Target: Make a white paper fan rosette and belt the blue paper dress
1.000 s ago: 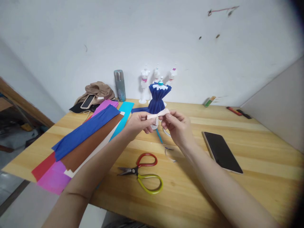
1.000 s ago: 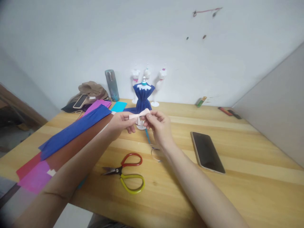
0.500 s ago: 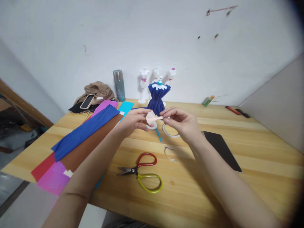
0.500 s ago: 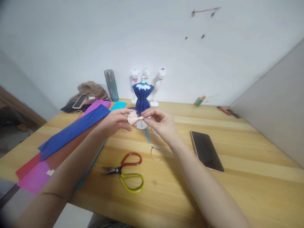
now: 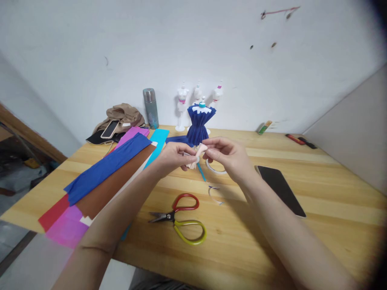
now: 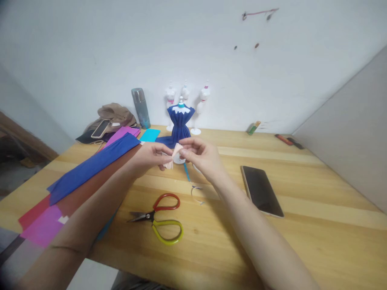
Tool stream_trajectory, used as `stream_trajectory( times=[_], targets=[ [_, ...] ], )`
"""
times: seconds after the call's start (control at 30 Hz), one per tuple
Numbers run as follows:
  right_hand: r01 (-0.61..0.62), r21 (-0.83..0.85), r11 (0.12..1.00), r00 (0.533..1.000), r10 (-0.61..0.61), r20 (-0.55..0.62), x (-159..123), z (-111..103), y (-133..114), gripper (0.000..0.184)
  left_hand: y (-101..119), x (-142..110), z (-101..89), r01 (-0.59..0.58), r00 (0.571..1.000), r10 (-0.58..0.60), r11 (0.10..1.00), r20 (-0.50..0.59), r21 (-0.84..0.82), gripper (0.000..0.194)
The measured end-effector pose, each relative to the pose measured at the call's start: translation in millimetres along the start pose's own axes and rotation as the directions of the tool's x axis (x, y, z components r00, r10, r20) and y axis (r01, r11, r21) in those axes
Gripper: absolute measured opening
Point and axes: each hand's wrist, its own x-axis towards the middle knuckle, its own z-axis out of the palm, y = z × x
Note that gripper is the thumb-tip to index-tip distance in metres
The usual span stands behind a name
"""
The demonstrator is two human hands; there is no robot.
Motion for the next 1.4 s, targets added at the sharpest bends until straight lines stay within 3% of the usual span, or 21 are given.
stream_trajectory(
  times=[0.17,0.73,1.17,1.4],
  targets=[
    [-0.06,-0.021,0.998,0.998,0.059,-0.026,1,4,1,0.022,-4,2,4.3,-0.028,1.0,0.028,0.999,0.005,0.024,0.017],
    [-0.113,0.028,0.993,0.994,0.113,0.006,-1,11,1,0.024,-13,5,5.7,0.004,0.999,-0.005,1.0,0.043,0.015,0.019],
    [-0.11,0.002,0.994,0.994,0.11,0.003,-1,11,2,0.023,-15,7,3.7,-0.051,0.999,0.051,0.999,0.018,-0.013,0.023],
    [-0.134,0.065,0.989,0.991,0.135,-0.023,2,8,6,0.027,-15,9,-0.1,-0.066,0.996,0.062,0.996,-0.069,-0.062,0.027]
  ],
)
